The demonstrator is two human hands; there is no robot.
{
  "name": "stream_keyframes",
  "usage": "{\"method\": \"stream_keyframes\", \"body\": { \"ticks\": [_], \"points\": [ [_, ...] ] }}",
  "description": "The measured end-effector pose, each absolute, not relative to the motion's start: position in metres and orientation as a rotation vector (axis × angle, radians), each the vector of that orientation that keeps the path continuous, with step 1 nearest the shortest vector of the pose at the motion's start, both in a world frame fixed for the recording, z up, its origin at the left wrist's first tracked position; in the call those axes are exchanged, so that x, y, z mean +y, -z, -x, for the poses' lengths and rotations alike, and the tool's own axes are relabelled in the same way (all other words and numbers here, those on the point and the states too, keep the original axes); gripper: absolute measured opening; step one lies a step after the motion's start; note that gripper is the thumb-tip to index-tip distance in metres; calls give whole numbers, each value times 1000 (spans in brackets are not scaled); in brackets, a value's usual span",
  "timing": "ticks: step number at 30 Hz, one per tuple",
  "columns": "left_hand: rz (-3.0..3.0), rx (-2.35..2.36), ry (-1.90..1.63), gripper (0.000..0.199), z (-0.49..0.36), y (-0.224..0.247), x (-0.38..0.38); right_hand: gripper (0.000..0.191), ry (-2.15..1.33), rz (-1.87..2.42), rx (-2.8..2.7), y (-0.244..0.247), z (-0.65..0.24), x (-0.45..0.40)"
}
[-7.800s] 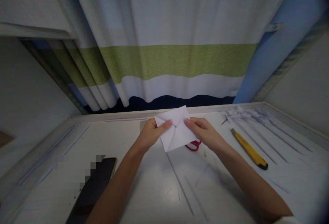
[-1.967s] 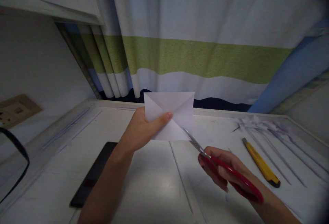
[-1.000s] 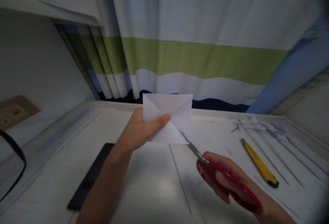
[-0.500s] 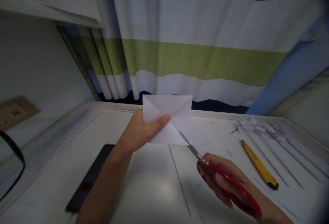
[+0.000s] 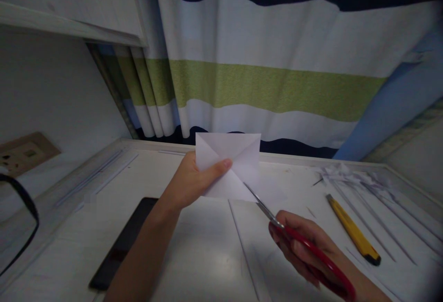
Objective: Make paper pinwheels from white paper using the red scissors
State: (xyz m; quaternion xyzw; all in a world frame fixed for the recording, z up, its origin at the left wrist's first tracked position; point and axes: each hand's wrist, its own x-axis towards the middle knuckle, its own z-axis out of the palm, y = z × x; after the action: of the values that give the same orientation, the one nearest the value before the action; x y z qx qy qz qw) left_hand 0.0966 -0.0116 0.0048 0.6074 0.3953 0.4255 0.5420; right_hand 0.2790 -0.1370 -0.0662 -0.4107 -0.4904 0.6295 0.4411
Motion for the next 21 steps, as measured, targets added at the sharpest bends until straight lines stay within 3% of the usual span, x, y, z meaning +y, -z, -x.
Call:
{"method": "stream_keyframes", "body": {
  "ticks": [9,21],
  "points": [
    [-1471,889,-1005,22,-97,-3,-14,48,-1552,980,-1230,68,-280,-136],
    [-1513,794,-845,24,-93,-9,-13,50,-1523,996,-1300,70,-283,-135]
  ]
}}
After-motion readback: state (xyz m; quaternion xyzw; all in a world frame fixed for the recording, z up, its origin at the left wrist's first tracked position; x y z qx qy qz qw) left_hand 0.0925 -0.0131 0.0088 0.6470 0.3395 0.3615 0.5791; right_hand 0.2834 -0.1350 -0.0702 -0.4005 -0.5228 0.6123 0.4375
